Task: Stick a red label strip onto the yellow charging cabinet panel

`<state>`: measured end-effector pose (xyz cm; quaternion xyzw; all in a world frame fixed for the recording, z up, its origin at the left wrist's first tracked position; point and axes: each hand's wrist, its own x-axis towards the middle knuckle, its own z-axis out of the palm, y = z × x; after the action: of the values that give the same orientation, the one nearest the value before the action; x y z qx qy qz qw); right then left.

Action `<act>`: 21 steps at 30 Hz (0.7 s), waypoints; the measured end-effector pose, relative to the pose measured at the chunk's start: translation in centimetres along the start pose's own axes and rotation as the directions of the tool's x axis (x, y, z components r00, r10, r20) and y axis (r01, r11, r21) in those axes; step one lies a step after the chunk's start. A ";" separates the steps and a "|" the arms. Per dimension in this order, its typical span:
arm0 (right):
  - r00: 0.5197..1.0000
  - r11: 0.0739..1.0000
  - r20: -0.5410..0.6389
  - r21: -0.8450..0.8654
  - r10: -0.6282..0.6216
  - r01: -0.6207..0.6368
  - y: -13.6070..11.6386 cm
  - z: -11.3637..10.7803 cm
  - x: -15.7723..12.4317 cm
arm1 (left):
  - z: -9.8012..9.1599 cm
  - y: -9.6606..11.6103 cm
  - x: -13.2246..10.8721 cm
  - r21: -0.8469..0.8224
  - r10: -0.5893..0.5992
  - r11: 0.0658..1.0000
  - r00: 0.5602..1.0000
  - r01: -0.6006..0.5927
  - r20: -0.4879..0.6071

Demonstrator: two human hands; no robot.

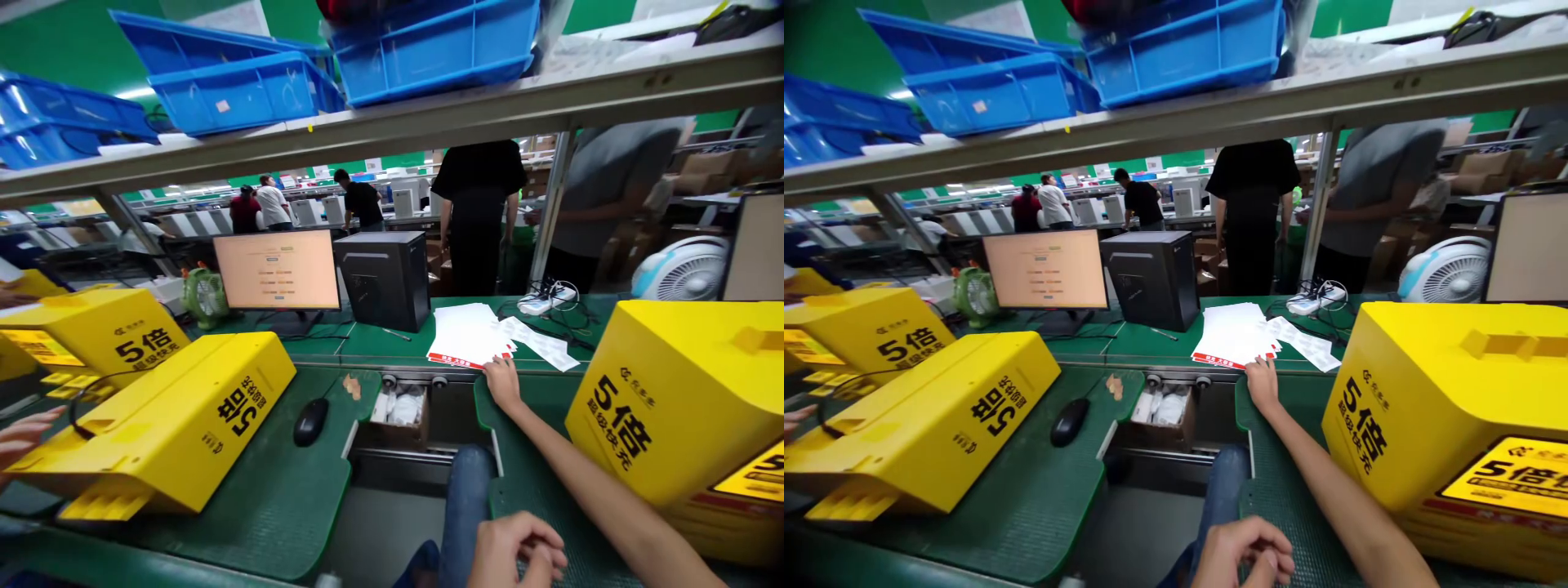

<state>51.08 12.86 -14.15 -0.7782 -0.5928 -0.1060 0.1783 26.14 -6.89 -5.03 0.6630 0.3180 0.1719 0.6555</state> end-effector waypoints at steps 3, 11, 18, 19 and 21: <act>0.999 1.000 -0.039 0.005 -0.028 0.029 -0.9 -1.4 -1.0 | -2.2 2.4 0.4 0.198 0.239 0.958 0.958 -0.206 -0.160; 0.979 0.982 0.077 -0.007 0.190 -0.190 0.9 -2.4 -0.6 | -8.4 7.2 5.0 0.479 0.499 0.821 0.798 -0.311 -0.339; 0.934 0.926 0.132 0.143 0.331 -0.349 1.0 -1.6 1.8 | -4.1 1.2 2.7 0.397 0.346 0.886 0.910 -0.239 -0.226; 0.930 0.916 0.135 0.177 0.341 -0.361 1.0 -1.8 2.6 | -3.8 0.3 2.4 0.380 0.311 0.901 0.922 -0.209 -0.230; 0.927 0.894 0.139 0.249 0.348 -0.373 0.8 -2.5 4.2 | -3.5 -0.9 2.0 0.353 0.264 0.920 0.936 -0.171 -0.234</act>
<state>53.14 15.36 -10.37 -0.8467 -0.4547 0.0465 0.2725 25.20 -3.02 -5.98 0.7633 0.3540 0.2803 0.4620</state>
